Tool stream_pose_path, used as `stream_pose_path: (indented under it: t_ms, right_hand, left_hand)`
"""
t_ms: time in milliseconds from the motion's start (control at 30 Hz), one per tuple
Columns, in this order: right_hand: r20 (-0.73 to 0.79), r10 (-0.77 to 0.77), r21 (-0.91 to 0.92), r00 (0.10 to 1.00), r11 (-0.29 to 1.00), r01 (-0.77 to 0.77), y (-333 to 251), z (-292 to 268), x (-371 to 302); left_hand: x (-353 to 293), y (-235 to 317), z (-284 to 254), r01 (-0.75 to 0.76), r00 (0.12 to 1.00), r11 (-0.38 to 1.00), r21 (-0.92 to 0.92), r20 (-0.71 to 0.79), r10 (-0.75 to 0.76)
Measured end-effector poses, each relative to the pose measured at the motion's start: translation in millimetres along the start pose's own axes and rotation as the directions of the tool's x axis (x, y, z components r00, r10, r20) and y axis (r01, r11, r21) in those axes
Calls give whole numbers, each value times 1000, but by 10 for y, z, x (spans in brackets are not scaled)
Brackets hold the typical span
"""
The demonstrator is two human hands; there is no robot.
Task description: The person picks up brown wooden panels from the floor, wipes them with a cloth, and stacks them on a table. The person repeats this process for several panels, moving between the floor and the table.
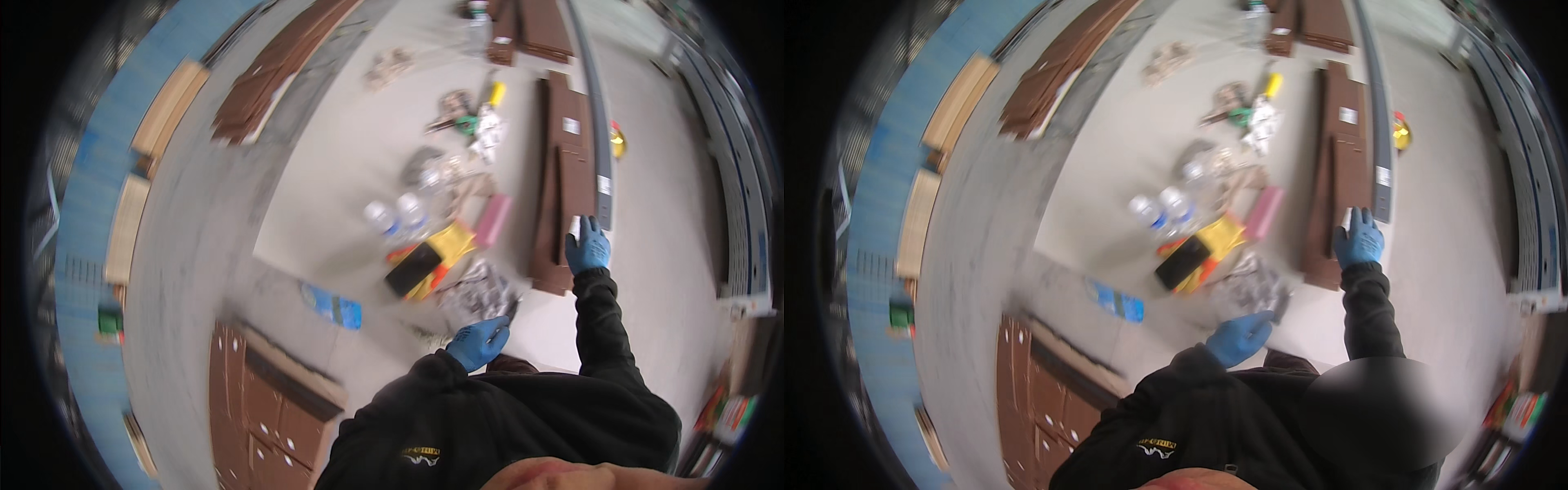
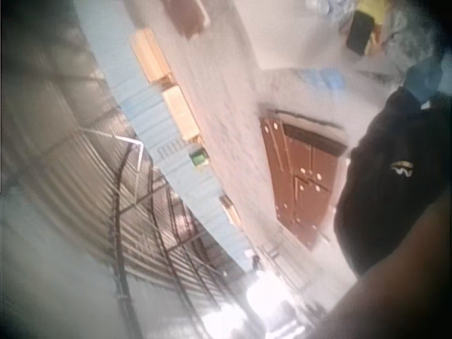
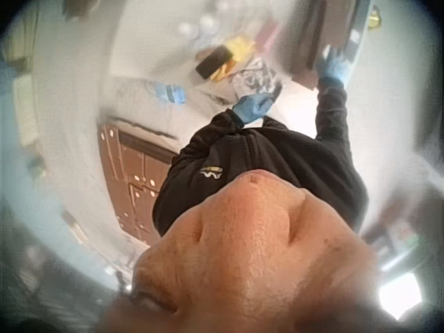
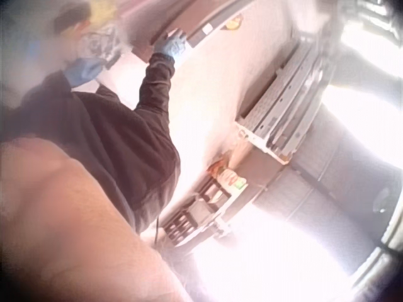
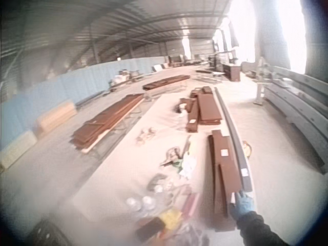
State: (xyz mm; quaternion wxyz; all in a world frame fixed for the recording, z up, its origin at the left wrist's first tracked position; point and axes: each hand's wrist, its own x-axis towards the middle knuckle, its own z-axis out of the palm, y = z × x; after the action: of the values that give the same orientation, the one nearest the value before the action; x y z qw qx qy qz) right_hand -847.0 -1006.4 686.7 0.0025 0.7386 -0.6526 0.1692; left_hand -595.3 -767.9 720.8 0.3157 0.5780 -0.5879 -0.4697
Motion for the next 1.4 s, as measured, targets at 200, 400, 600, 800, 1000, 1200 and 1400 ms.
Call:
stream_pose_path:
  t_ms: [200, 400, 600, 800, 1000, 1200, 1400]
  right_hand:
    - [-24, -463, 314, 886, 838, 447, -1724, -101, -1093]
    - [194, -777, 595, 598, 578, 558, -3644, 53, -2570]
    - [270, -950, 719, 154, 305, 625, -5040, 254, -3460]
    - [312, -930, 760, -193, 123, 638, -5906, 555, -3940]
    - [450, -831, 775, -327, 181, 605, -6736, 926, -4140]
    - [410, -832, 771, -374, 97, 629, -7548, 1335, -3808]
    - [380, -817, 720, -433, -32, 693, -8292, 1827, -3627]
  left_hand:
    - [-1534, -453, -571, 72, 985, 997, -40, -156, -78]
    - [-3317, -1036, -1121, 274, 874, 944, -184, -363, -324]
    - [-4702, -1453, -1219, 512, 698, 827, -233, -448, -559]
    - [-5211, -1941, -1274, 387, 625, 831, -399, -549, -555]
    - [-5407, -2199, -1857, 399, 431, 781, -481, -653, -623]
    - [-5259, -2656, -2926, 510, 478, 781, -361, -635, -606]
    - [-5367, -2923, -3498, 455, 437, 774, -440, -648, -624]
